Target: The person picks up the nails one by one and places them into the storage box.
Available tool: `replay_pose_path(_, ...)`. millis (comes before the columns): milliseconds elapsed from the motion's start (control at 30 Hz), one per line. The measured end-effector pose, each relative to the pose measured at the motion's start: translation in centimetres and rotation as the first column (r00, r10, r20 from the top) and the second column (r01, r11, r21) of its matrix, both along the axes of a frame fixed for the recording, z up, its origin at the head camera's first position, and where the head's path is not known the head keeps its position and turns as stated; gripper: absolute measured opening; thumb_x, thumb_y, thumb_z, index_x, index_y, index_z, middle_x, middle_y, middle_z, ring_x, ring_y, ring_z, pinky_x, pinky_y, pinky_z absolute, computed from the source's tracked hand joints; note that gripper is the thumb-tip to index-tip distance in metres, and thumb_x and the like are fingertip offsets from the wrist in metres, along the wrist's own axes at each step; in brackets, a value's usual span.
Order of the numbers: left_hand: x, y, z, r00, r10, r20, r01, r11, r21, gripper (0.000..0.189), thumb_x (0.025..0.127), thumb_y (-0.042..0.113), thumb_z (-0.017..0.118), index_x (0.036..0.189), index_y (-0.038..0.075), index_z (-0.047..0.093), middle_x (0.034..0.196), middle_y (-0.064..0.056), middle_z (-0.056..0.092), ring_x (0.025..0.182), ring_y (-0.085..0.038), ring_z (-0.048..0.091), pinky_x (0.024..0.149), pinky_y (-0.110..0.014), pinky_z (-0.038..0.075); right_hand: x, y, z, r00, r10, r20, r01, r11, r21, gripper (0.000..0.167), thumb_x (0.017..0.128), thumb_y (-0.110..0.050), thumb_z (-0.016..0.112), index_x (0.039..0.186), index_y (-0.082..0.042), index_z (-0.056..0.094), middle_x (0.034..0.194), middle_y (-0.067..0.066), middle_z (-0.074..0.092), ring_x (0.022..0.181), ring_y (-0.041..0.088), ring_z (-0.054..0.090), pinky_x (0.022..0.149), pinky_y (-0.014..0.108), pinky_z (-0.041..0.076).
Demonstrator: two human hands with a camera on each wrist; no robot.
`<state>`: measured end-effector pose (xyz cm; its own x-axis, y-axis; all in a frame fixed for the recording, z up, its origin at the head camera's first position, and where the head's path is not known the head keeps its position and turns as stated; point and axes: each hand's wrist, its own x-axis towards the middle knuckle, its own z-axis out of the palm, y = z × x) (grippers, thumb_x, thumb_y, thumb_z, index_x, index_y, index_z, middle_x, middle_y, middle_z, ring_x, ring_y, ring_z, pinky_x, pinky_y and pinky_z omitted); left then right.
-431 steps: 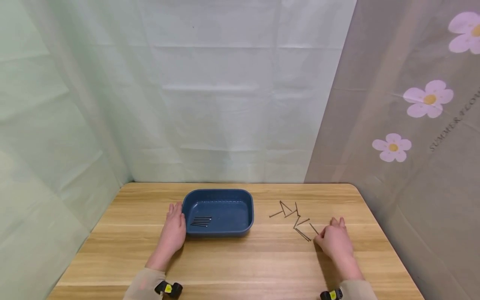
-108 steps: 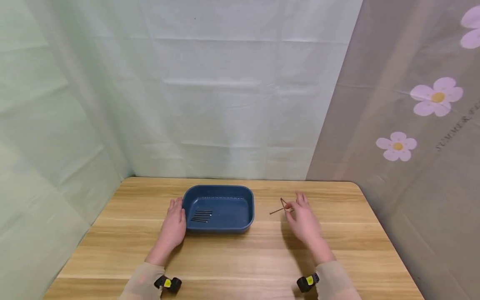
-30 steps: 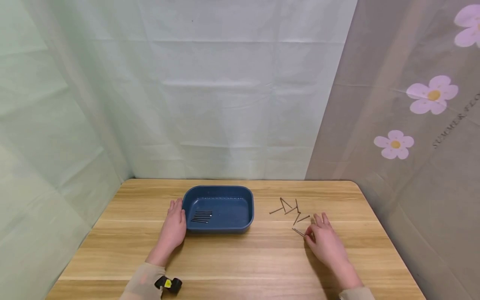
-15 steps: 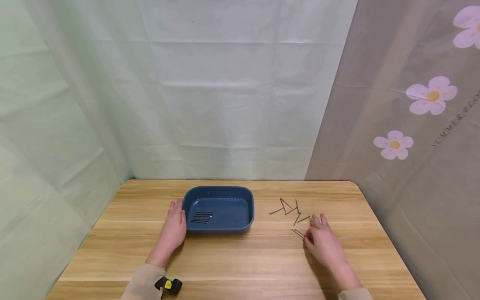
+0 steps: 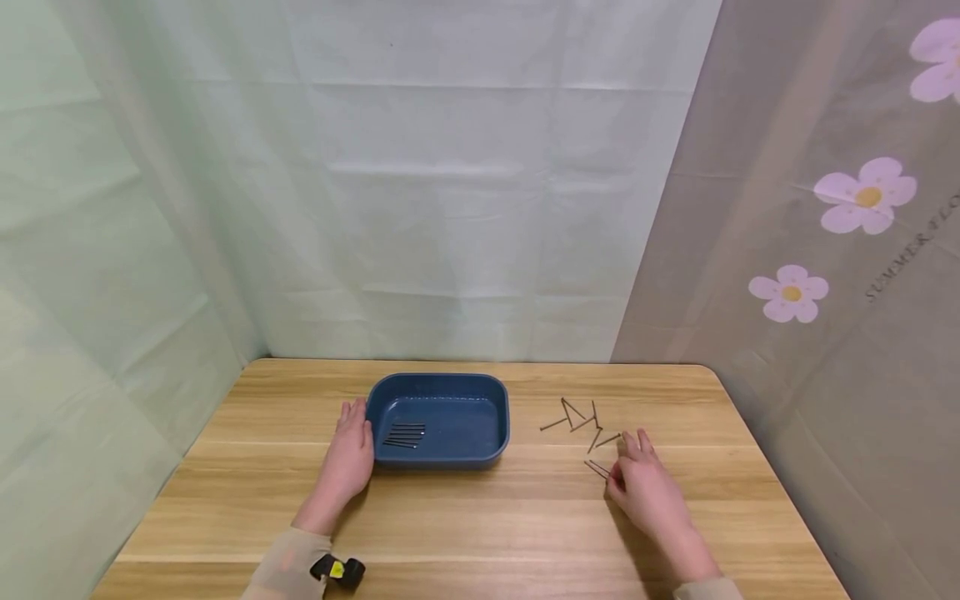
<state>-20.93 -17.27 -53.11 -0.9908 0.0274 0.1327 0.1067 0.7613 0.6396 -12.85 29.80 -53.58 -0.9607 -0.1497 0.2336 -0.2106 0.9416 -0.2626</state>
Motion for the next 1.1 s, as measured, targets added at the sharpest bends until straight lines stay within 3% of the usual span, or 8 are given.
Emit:
replay_pose_path(600, 0.01, -0.01, -0.08, 1.0, -0.002, -0.027, 0.002, 1.0, 0.009, 0.052, 0.114, 0.008, 0.034, 0.157, -0.021, 0.029, 0.167, -0.037, 0.028, 0.159, -0.052, 0.016, 0.129, -0.061, 0.014, 0.28, -0.1, 0.09, 1.0, 0.011, -0.011, -0.011, 1.0, -0.003, 0.029, 0.088, -0.004, 0.078, 0.072, -0.019, 0.06, 0.148, 0.041, 0.051, 0.144, 0.064, 0.038, 0.106, 0.072, 0.046)
replay_pose_path(767, 0.07, -0.07, -0.05, 0.998, 0.001, -0.056, -0.001, 1.0, 0.011, 0.051, 0.113, 0.006, 0.036, 0.156, -0.022, 0.031, 0.165, -0.038, 0.03, 0.158, -0.054, 0.018, 0.128, -0.064, 0.016, 0.19, -0.13, 0.18, 1.0, 0.01, -0.022, -0.011, 1.0, -0.013, 0.027, 0.089, -0.005, 0.078, 0.075, -0.018, 0.06, 0.149, 0.04, 0.051, 0.144, 0.063, 0.038, 0.108, 0.072, 0.044)
replay_pose_path(1100, 0.14, -0.12, 0.01, 0.999, -0.001, -0.038, 0.002, 1.0, 0.004, 0.051, 0.114, 0.007, 0.035, 0.156, -0.021, 0.031, 0.166, -0.037, 0.029, 0.158, -0.053, 0.016, 0.129, -0.062, 0.015, 0.13, -0.4, 0.54, 1.0, 0.016, -0.025, -0.017, 1.0, -0.012, 0.025, 0.09, -0.006, 0.079, 0.076, -0.017, 0.061, 0.149, 0.039, 0.052, 0.144, 0.063, 0.038, 0.109, 0.072, 0.042)
